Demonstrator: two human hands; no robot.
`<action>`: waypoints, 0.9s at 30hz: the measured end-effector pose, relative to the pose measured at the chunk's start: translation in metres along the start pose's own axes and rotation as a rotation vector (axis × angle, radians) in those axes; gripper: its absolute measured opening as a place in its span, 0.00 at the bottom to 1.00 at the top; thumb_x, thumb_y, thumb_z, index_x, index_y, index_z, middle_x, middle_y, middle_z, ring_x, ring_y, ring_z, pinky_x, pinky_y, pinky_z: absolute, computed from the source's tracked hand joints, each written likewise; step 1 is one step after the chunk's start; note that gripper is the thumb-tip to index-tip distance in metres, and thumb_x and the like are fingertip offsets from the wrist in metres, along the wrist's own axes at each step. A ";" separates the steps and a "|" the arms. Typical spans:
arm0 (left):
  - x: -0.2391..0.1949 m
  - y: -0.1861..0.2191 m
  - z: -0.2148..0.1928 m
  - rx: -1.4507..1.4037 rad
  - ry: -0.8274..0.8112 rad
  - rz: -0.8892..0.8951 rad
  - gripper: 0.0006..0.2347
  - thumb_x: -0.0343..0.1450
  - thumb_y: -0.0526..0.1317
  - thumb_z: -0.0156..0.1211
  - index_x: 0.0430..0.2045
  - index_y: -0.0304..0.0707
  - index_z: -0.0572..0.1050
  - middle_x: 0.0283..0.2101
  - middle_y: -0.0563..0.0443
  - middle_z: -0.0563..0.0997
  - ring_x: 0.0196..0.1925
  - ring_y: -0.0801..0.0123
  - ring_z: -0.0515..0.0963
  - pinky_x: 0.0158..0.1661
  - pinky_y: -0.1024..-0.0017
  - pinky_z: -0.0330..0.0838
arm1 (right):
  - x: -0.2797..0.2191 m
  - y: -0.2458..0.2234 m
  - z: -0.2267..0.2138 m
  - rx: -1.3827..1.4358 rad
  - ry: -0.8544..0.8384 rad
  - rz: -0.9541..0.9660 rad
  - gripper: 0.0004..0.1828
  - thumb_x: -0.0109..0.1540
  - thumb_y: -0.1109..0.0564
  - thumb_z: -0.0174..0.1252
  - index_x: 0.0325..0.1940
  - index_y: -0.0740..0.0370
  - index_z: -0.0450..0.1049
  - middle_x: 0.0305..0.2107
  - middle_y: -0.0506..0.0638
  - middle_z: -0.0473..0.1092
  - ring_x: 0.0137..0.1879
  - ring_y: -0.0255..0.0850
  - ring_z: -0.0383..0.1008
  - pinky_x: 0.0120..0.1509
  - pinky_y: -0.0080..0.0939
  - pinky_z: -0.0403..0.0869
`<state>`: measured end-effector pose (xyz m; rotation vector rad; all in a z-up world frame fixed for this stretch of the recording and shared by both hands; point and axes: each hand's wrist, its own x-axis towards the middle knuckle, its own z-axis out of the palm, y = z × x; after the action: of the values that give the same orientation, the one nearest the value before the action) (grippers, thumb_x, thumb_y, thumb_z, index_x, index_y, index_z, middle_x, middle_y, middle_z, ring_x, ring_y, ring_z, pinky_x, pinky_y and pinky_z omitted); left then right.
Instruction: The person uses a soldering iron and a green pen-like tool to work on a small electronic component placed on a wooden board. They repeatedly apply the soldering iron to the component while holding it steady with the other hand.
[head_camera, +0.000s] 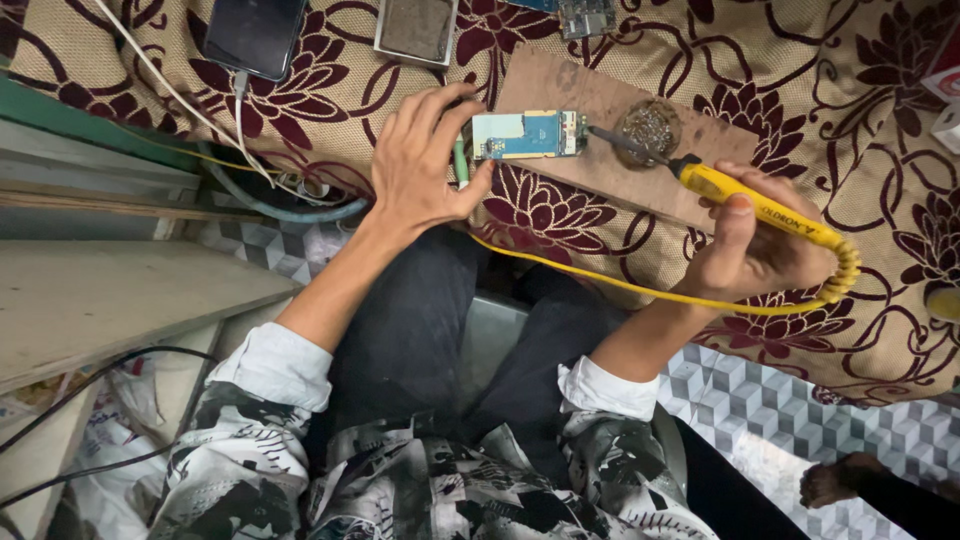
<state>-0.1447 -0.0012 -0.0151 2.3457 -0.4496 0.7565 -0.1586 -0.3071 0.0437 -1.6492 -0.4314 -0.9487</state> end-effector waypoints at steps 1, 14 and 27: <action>0.000 0.000 0.000 0.004 0.000 0.001 0.22 0.63 0.46 0.69 0.49 0.35 0.76 0.57 0.46 0.76 0.57 0.54 0.76 0.50 0.61 0.70 | 0.001 0.000 0.000 0.000 -0.003 -0.004 0.16 0.70 0.56 0.63 0.47 0.76 0.73 0.36 0.65 0.77 0.40 0.49 0.82 0.36 0.39 0.81; 0.000 0.001 -0.003 -0.022 0.044 0.053 0.21 0.63 0.44 0.70 0.50 0.36 0.79 0.49 0.47 0.81 0.53 0.56 0.79 0.52 0.63 0.73 | -0.006 0.005 -0.011 0.040 0.073 0.080 0.18 0.71 0.54 0.66 0.50 0.74 0.73 0.40 0.67 0.78 0.32 0.43 0.76 0.36 0.36 0.77; -0.001 0.002 -0.004 0.018 0.008 0.065 0.22 0.63 0.46 0.69 0.49 0.36 0.80 0.49 0.48 0.81 0.54 0.57 0.78 0.50 0.63 0.71 | -0.003 0.006 -0.011 0.054 0.051 -0.008 0.14 0.70 0.57 0.65 0.49 0.74 0.73 0.36 0.66 0.77 0.38 0.48 0.81 0.37 0.39 0.78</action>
<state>-0.1478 -0.0002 -0.0124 2.3541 -0.5201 0.8026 -0.1600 -0.3188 0.0376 -1.5729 -0.4255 -0.9747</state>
